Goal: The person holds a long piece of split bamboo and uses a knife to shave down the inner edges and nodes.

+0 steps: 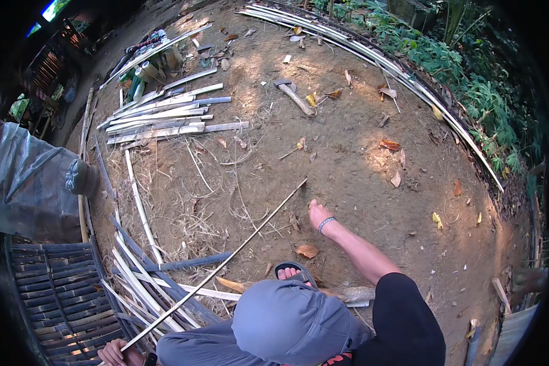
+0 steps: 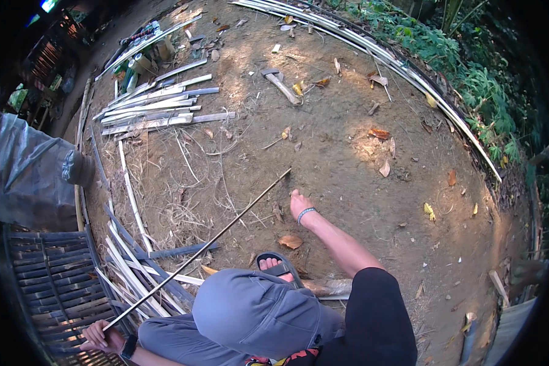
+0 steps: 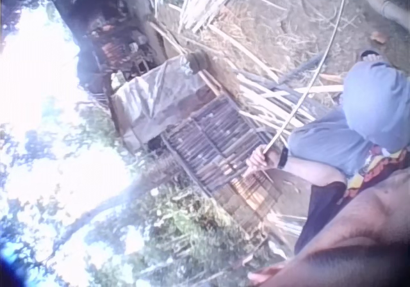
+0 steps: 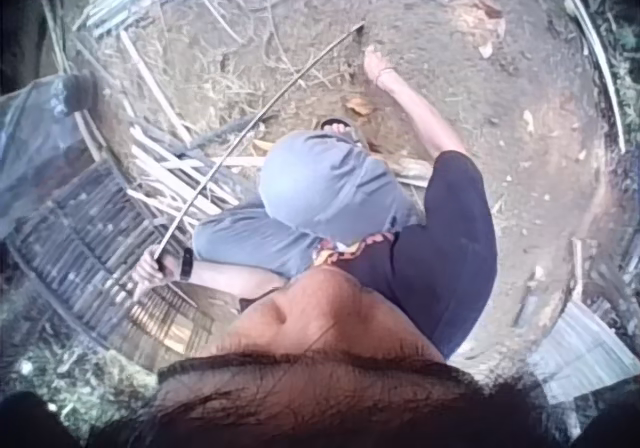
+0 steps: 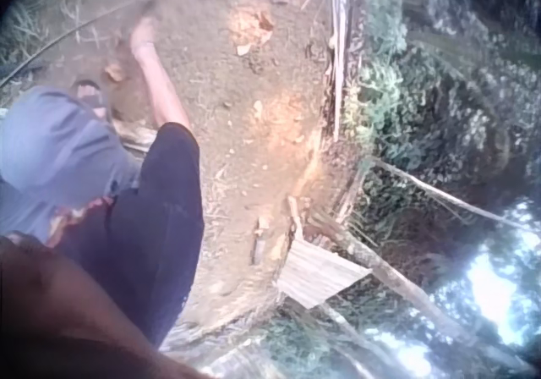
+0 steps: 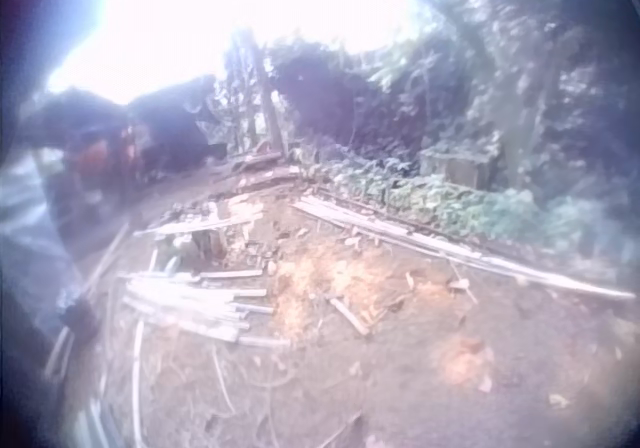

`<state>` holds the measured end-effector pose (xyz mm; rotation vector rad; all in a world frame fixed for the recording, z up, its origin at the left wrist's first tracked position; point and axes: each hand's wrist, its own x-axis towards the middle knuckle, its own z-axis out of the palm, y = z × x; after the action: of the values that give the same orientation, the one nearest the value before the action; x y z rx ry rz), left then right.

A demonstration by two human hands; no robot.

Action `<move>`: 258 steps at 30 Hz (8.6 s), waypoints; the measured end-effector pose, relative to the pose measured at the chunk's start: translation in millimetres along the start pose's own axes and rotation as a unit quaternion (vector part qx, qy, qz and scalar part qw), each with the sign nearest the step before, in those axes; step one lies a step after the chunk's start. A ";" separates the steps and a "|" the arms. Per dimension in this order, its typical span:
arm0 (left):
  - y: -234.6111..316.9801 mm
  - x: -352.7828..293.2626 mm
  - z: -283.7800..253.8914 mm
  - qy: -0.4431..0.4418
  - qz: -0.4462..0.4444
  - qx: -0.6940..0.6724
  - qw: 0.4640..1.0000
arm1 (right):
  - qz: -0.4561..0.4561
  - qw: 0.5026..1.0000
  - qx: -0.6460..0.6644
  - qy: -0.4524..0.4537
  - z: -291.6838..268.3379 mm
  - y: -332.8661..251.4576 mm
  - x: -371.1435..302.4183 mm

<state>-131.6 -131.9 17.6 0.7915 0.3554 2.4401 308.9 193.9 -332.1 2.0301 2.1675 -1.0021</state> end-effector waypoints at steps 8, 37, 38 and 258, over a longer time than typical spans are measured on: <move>3.5 -2.2 5.8 -0.032 -0.014 -0.011 0.999 | -0.011 0.997 -0.070 0.025 -8.8 5.9 18.2; 10.7 -11.4 91.5 0.013 0.260 0.144 0.955 | -0.249 0.873 0.417 -0.030 -199.7 -196.1 -120.5; 7.4 -12.4 101.7 -0.013 0.284 0.167 0.944 | -0.269 0.871 0.410 -0.033 -212.3 -209.6 -135.8; -71.1 -2.8 75.4 -0.136 0.044 0.831 0.538 | -0.109 0.735 0.312 -0.593 -162.9 -406.4 -186.7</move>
<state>-54.5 -69.5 47.6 1.7502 2.6363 1.1908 40.6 117.5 53.6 0.6011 1.3495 -2.3654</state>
